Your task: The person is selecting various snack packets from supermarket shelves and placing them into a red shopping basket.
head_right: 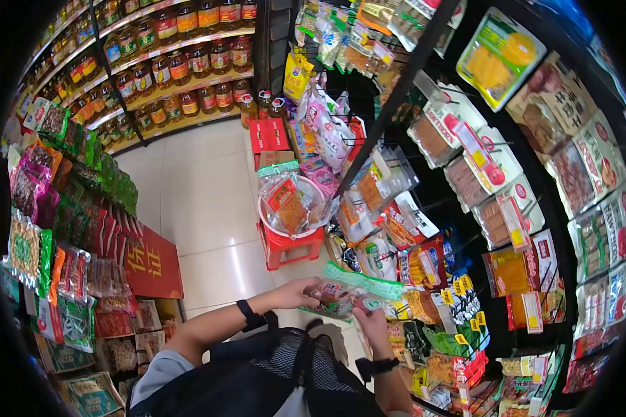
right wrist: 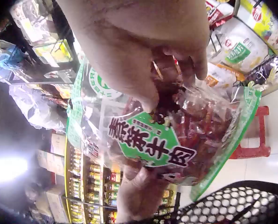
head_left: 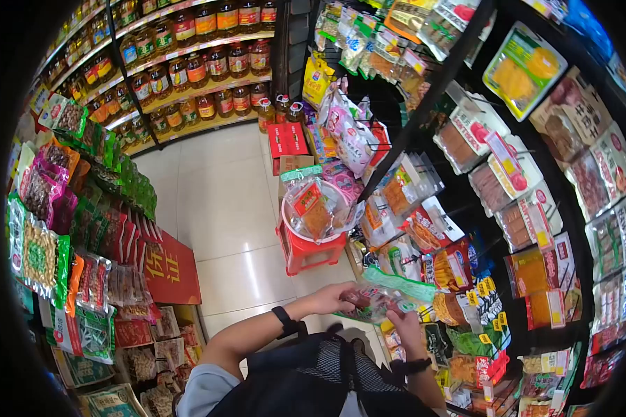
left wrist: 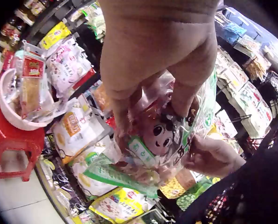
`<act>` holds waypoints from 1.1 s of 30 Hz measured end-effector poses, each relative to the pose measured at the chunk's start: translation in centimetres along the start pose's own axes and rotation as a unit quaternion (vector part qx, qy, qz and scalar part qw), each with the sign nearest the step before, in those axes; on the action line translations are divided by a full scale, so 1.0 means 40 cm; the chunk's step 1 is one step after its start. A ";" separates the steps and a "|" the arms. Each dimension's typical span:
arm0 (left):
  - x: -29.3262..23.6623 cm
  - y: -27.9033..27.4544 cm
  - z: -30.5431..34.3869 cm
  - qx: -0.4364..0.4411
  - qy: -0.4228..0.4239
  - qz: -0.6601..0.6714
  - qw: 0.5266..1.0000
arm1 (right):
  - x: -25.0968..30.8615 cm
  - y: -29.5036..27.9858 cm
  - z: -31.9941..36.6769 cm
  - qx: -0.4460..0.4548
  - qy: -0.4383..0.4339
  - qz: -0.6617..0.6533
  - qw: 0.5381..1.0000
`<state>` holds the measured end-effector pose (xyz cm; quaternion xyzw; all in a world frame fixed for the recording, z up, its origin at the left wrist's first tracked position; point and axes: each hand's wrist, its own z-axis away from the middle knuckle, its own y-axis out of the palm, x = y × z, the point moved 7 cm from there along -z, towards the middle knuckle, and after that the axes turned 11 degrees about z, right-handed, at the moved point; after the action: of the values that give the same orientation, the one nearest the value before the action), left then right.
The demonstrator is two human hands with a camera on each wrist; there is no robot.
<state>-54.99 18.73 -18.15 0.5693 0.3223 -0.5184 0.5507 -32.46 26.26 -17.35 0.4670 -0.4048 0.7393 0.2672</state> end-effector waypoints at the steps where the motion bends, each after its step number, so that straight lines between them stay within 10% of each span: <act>1: 0.021 -0.046 0.001 -0.028 0.013 -0.002 1.000 | -0.003 0.023 -0.056 0.032 -0.002 0.022 0.999; 8: 0.117 -0.317 -0.027 -0.225 0.062 0.033 0.972 | 0.099 0.196 -0.408 0.111 0.068 0.040 0.991; 15: 0.050 -0.568 -0.145 -0.289 0.101 -0.031 0.952 | 0.217 0.333 -0.809 0.101 -0.095 0.026 0.990; 28: 0.250 -0.795 -0.312 -0.427 -0.056 0.141 0.892 | -0.133 0.548 -1.293 0.178 0.043 0.284 0.941; 33: 0.182 -0.824 -0.287 -0.414 -0.101 0.138 0.894 | -0.246 0.625 -1.321 0.175 0.013 0.156 0.972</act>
<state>-81.33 34.40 -36.33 0.2733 0.3680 -0.3120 0.8322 -72.71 57.68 -47.45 0.4279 -0.3334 0.8374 0.0677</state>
